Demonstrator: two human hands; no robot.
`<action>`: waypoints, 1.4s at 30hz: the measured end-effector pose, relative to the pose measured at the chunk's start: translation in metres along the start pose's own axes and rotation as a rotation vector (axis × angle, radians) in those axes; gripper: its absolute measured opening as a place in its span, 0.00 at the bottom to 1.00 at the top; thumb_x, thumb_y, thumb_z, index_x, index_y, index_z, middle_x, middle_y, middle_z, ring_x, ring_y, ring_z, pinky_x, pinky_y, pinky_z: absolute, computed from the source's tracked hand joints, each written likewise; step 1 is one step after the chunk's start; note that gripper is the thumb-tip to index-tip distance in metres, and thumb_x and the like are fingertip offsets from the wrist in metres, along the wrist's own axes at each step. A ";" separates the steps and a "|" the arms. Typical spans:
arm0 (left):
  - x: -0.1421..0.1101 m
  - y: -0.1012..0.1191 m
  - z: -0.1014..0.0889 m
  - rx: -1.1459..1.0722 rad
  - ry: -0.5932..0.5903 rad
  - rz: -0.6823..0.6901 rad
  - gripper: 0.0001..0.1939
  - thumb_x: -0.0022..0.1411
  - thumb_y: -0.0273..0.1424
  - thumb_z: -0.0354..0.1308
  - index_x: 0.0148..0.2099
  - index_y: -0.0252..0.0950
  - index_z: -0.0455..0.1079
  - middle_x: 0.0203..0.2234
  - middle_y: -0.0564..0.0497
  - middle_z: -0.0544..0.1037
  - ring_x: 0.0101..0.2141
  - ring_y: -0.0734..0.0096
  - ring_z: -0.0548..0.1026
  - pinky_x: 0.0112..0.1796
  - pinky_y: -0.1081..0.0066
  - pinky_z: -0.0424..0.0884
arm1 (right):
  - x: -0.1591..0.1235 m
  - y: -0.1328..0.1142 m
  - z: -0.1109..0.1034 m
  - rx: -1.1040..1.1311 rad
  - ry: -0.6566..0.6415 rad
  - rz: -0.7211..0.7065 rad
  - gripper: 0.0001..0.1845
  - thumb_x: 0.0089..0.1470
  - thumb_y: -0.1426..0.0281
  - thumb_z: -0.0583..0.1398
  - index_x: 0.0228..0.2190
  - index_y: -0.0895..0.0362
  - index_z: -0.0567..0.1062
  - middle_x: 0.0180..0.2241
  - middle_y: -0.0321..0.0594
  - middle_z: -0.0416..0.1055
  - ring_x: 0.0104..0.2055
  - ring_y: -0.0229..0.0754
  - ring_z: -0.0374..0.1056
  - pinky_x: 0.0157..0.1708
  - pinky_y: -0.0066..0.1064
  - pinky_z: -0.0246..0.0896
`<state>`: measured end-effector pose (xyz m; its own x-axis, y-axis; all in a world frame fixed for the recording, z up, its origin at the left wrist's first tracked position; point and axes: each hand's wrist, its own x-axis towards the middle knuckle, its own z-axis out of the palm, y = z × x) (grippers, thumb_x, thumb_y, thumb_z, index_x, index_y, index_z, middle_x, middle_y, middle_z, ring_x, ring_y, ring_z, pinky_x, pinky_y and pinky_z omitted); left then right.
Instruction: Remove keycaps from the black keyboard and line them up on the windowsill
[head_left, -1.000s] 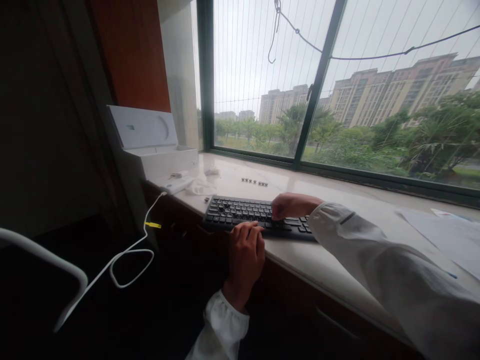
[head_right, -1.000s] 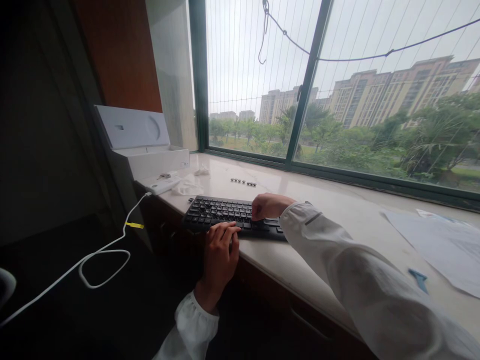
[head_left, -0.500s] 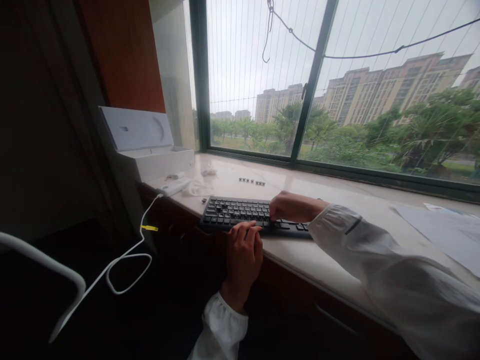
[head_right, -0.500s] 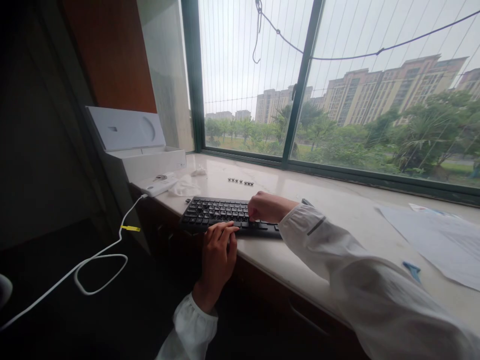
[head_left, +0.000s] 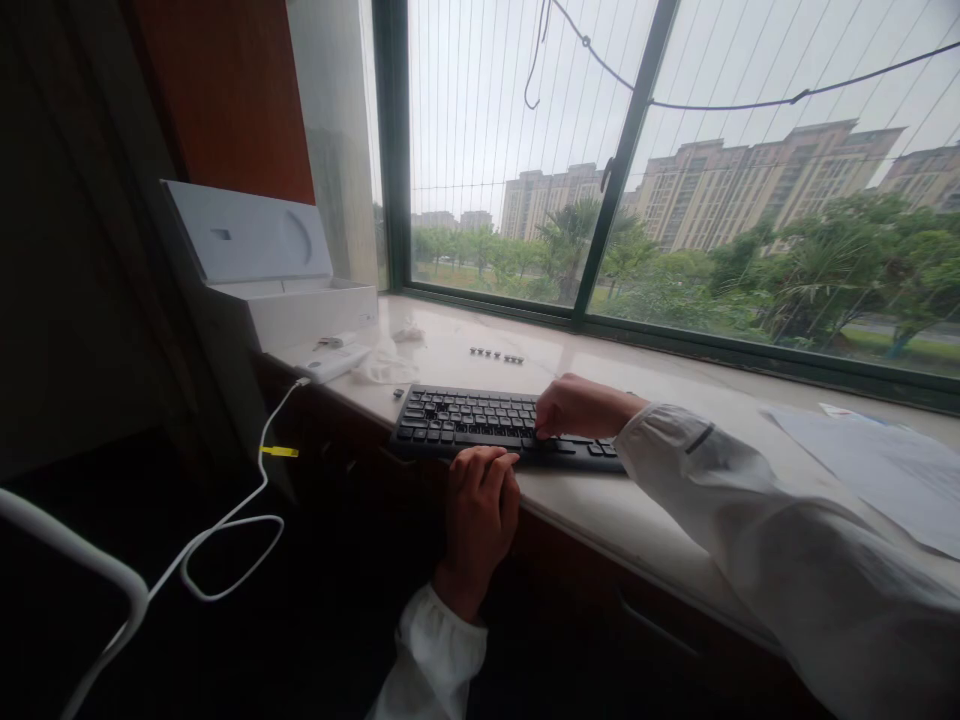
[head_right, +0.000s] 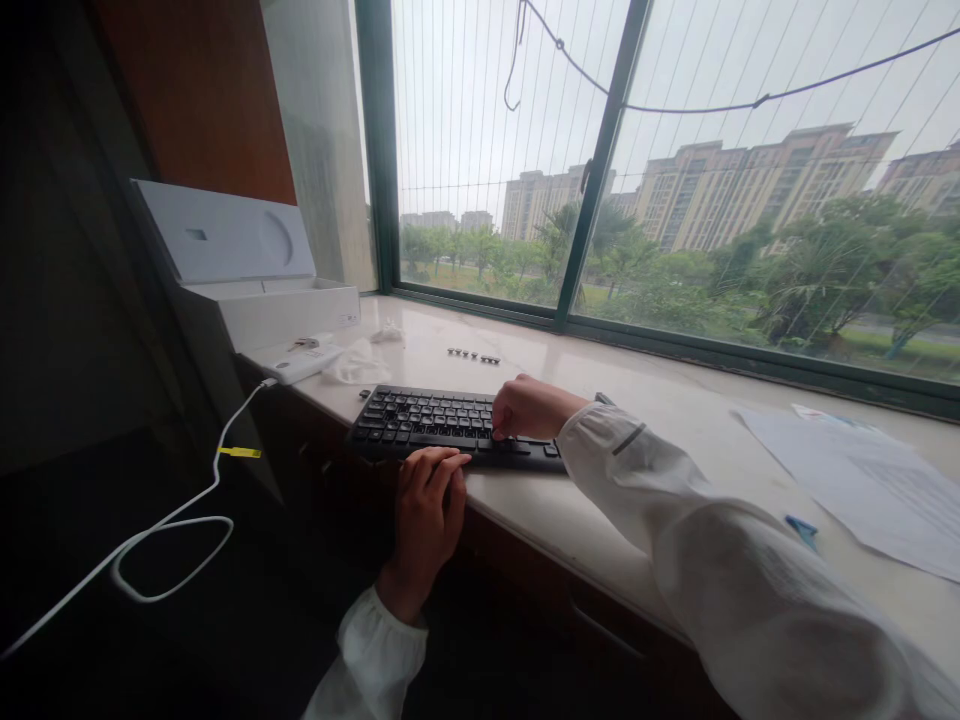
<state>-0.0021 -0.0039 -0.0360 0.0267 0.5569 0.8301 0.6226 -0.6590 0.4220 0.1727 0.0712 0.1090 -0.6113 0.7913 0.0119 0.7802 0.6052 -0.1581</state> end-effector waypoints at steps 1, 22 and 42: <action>0.000 0.000 0.000 0.000 0.002 -0.004 0.12 0.66 0.24 0.49 0.47 0.39 0.71 0.43 0.47 0.74 0.48 0.62 0.69 0.52 0.57 0.65 | 0.000 0.000 0.000 0.000 0.000 0.006 0.08 0.46 0.70 0.65 0.28 0.62 0.83 0.22 0.42 0.76 0.26 0.39 0.70 0.28 0.26 0.58; 0.001 0.008 0.001 0.017 0.014 -0.047 0.12 0.65 0.23 0.50 0.46 0.39 0.71 0.41 0.48 0.72 0.46 0.63 0.68 0.50 0.60 0.65 | 0.012 -0.004 -0.001 -0.058 -0.081 0.050 0.05 0.44 0.74 0.64 0.25 0.60 0.82 0.21 0.38 0.74 0.25 0.37 0.67 0.26 0.26 0.56; 0.001 0.004 0.001 -0.003 0.008 -0.032 0.12 0.65 0.23 0.50 0.46 0.39 0.71 0.41 0.48 0.72 0.47 0.63 0.68 0.50 0.60 0.64 | 0.008 0.012 0.001 -0.015 -0.043 -0.024 0.10 0.47 0.69 0.64 0.33 0.60 0.82 0.26 0.41 0.77 0.29 0.38 0.70 0.30 0.25 0.59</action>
<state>0.0011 -0.0058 -0.0334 0.0011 0.5735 0.8192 0.6205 -0.6428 0.4492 0.1776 0.0847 0.1066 -0.6349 0.7721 -0.0268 0.7669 0.6257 -0.1430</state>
